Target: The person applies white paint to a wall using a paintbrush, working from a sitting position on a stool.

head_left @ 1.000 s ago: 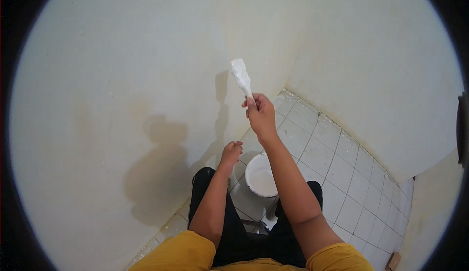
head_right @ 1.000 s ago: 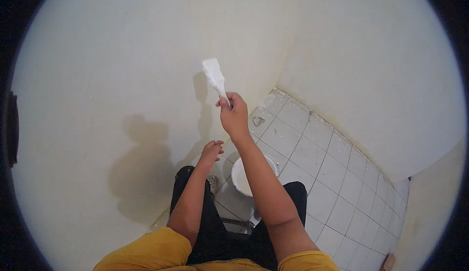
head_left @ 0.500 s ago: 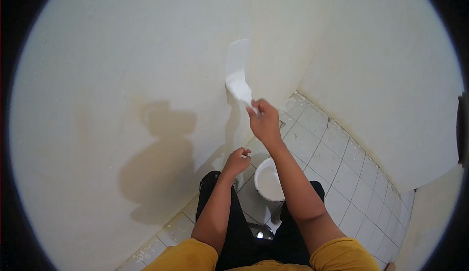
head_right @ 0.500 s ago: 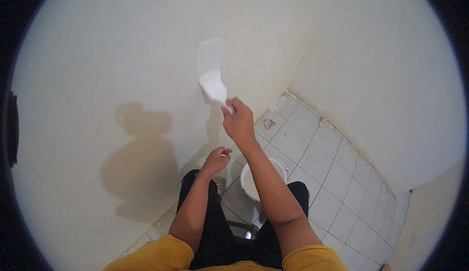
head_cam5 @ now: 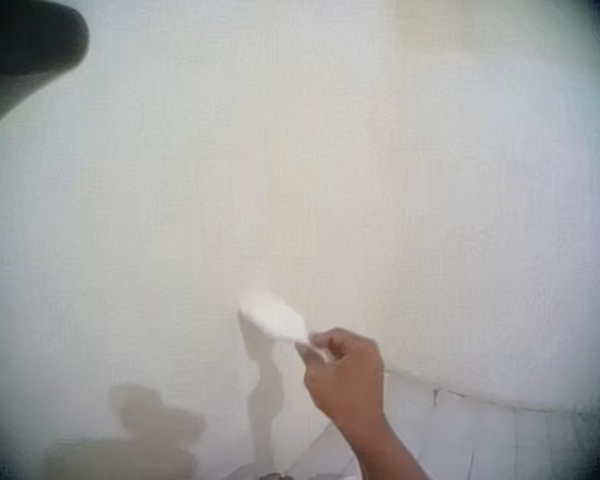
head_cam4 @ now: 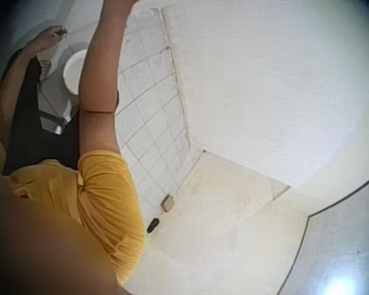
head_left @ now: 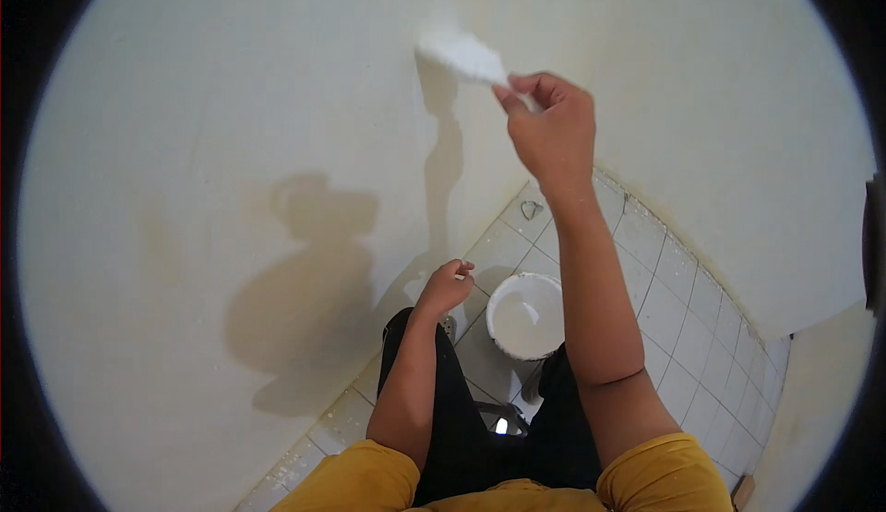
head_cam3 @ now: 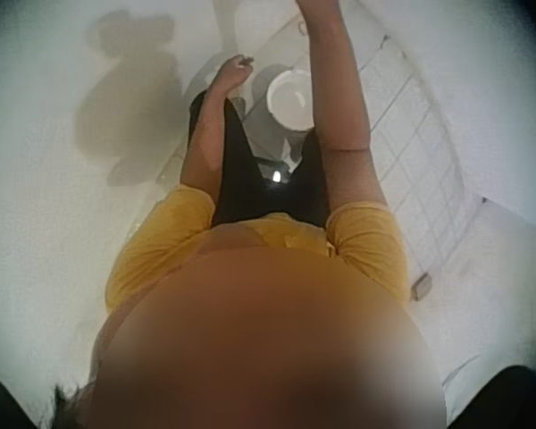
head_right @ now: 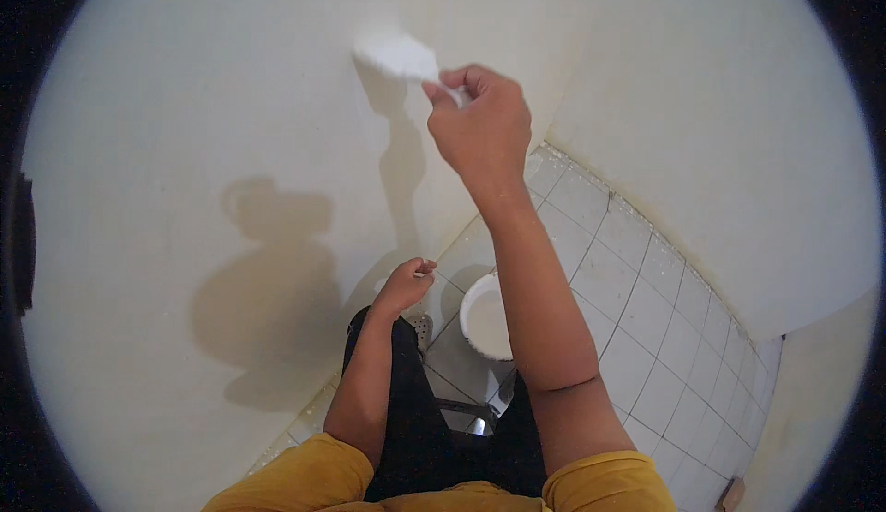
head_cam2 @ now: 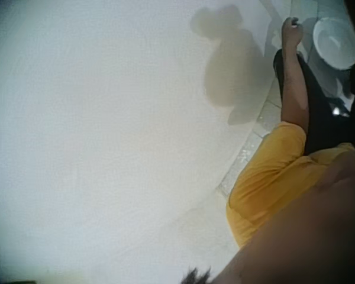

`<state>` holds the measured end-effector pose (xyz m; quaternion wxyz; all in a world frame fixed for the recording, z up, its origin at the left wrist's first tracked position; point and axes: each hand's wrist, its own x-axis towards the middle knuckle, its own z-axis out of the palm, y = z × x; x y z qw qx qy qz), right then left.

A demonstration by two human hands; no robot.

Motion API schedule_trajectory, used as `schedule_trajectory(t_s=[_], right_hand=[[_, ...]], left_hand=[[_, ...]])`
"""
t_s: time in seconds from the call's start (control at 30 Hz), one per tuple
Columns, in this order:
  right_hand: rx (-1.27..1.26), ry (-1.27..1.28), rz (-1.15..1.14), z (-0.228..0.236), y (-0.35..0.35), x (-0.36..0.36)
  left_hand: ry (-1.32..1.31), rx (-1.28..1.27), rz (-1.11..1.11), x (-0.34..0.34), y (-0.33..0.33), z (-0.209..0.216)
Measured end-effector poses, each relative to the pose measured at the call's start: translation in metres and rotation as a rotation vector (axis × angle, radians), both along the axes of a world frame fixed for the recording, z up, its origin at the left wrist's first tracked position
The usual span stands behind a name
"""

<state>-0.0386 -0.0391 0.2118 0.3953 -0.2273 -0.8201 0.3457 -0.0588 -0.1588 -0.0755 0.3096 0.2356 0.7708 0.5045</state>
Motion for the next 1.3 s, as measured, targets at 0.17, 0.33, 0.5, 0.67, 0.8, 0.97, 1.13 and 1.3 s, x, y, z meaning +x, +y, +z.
schedule_trajectory(t_s=[0.17, 0.33, 0.5, 0.67, 0.8, 0.97, 1.13, 1.3], right_hand=[[0.018, 0.28, 0.095, -0.007, 0.0, -0.007], [0.097, 0.061, 0.019, -0.117, 0.005, -0.017], [0.009, -0.238, 0.019, -0.189, 0.016, 0.003], [0.158, -0.443, -0.057, -0.137, 0.021, 0.002], [0.162, -0.215, -0.072, -0.054, 0.023, -0.012], [-0.026, 0.059, 0.014, 0.046, 0.018, -0.012], [0.148, 0.291, 0.136, 0.034, 0.025, -0.034], [0.16, -0.018, 0.045, -0.062, 0.023, -0.022]], left_hand=[[-0.031, -0.015, -0.028, 0.001, 0.0, 0.005], [-0.004, -0.018, -0.051, 0.006, -0.005, 0.015], [-0.027, 0.008, -0.069, 0.007, -0.008, 0.01], [-0.039, -0.038, -0.073, 0.007, -0.008, 0.016], [0.035, -0.008, -0.068, 0.003, -0.009, 0.006], [0.015, 0.024, -0.044, 0.003, -0.005, 0.011], [0.026, 0.164, 0.063, 0.01, 0.001, 0.034], [0.046, 0.192, 0.144, 0.006, -0.003, 0.03]])
